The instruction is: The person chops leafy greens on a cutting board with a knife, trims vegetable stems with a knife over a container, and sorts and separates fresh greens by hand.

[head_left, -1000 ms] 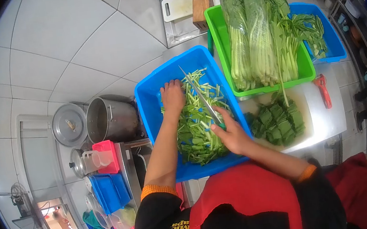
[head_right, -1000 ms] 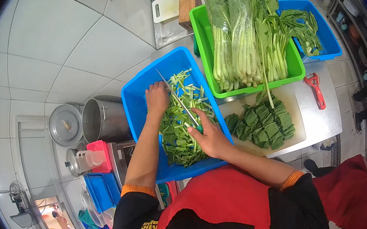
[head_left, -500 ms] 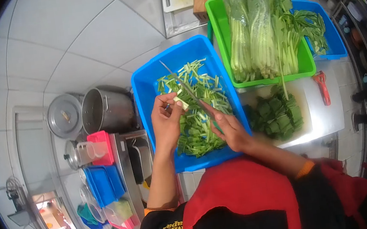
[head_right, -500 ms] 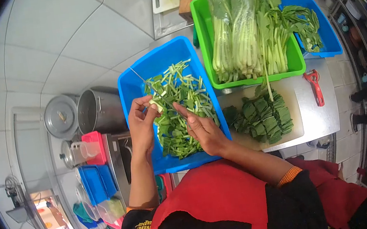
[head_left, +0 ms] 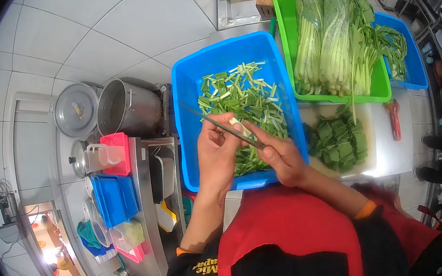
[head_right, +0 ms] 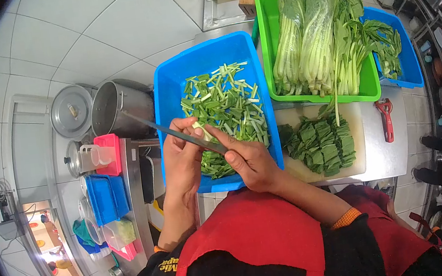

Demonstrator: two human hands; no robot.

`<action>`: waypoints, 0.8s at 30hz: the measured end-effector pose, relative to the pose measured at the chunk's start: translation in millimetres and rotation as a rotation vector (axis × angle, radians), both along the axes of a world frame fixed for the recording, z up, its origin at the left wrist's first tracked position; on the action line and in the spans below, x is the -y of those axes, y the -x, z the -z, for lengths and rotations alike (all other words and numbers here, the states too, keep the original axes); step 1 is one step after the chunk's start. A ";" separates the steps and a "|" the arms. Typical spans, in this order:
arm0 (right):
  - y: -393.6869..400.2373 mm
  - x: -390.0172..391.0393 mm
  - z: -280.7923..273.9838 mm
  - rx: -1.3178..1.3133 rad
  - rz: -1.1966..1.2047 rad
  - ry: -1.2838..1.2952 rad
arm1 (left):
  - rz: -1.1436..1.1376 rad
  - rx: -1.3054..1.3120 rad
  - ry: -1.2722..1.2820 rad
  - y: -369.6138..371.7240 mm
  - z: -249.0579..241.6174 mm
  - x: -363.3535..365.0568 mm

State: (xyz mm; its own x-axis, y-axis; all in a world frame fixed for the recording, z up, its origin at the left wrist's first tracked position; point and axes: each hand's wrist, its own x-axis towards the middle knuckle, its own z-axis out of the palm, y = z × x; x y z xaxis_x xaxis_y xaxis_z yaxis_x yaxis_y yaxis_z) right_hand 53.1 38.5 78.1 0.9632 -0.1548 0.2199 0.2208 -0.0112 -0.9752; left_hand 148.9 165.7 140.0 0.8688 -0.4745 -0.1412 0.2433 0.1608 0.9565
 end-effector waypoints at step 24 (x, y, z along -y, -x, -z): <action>-0.4 -3.8 -1.1 0.082 0.048 0.156 | 0.015 -0.189 0.129 15.3 7.0 -13.0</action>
State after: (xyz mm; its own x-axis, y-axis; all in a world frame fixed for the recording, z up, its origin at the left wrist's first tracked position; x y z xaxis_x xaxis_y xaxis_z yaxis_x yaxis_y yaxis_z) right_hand 53.5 42.3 79.3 0.9333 -0.1577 0.3226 0.2955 -0.1730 -0.9395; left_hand 133.5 178.7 132.9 0.8253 -0.5122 -0.2378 0.4193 0.2739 0.8655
